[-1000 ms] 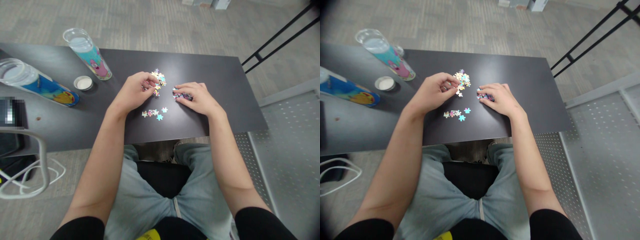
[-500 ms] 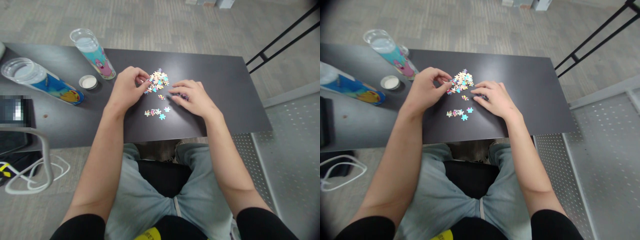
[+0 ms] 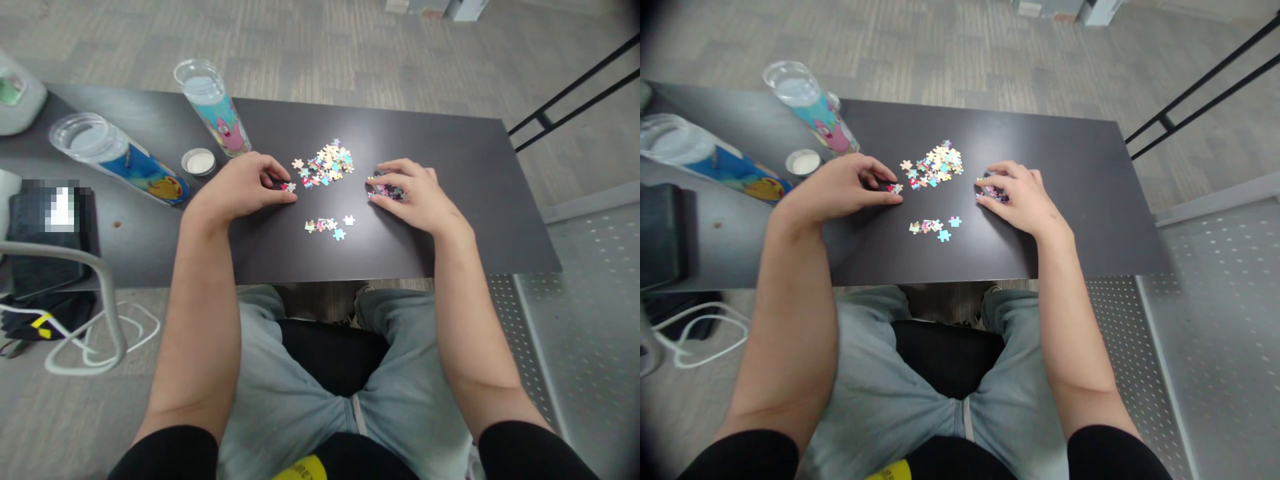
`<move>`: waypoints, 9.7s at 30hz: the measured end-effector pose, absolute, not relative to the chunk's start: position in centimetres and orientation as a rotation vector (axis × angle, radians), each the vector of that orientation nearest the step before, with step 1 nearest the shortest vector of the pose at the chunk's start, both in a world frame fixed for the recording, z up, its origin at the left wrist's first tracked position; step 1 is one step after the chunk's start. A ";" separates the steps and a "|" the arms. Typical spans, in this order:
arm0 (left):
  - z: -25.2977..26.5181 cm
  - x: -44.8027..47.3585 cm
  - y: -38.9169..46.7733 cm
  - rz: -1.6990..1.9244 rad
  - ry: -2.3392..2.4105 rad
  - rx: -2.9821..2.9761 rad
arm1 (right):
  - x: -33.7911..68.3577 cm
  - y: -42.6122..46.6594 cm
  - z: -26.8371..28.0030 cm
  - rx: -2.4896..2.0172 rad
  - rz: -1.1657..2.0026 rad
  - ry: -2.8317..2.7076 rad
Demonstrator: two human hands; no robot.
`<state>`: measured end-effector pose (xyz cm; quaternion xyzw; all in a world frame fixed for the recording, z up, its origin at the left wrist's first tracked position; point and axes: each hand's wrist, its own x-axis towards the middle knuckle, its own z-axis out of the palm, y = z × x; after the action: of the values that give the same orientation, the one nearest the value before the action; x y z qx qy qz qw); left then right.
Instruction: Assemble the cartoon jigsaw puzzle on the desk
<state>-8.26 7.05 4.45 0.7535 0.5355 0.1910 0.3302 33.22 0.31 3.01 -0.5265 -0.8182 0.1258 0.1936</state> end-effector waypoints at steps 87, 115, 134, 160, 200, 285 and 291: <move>2.8 -3.9 5.9 0.676 1.440 2.117 | 28.5 0.5 3.7 -1.410 0.484 -2.315; 2.0 -4.6 6.6 0.623 1.571 2.207 | 26.9 0.6 2.9 -1.330 0.424 -2.379; 3.2 -4.4 6.3 0.701 1.444 2.092 | 27.2 0.9 3.1 -1.370 0.481 -2.255; 3.6 -3.4 5.0 0.575 1.184 2.057 | 23.7 3.2 2.7 -1.503 0.412 -2.210; 3.0 0.5 5.0 0.561 1.276 2.301 | 28.0 1.2 3.3 -1.481 0.495 -2.254; 2.8 -2.4 5.4 0.642 1.021 2.158 | 26.8 5.4 2.3 -1.615 0.436 -1.850; 3.2 -2.6 5.3 0.615 0.979 2.111 | 26.7 5.5 1.9 -1.480 0.648 -1.712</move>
<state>-2.65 5.32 3.18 0.8186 0.3796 0.2386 0.3592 26.75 5.51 1.90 -0.5807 -0.6717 0.2540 0.3836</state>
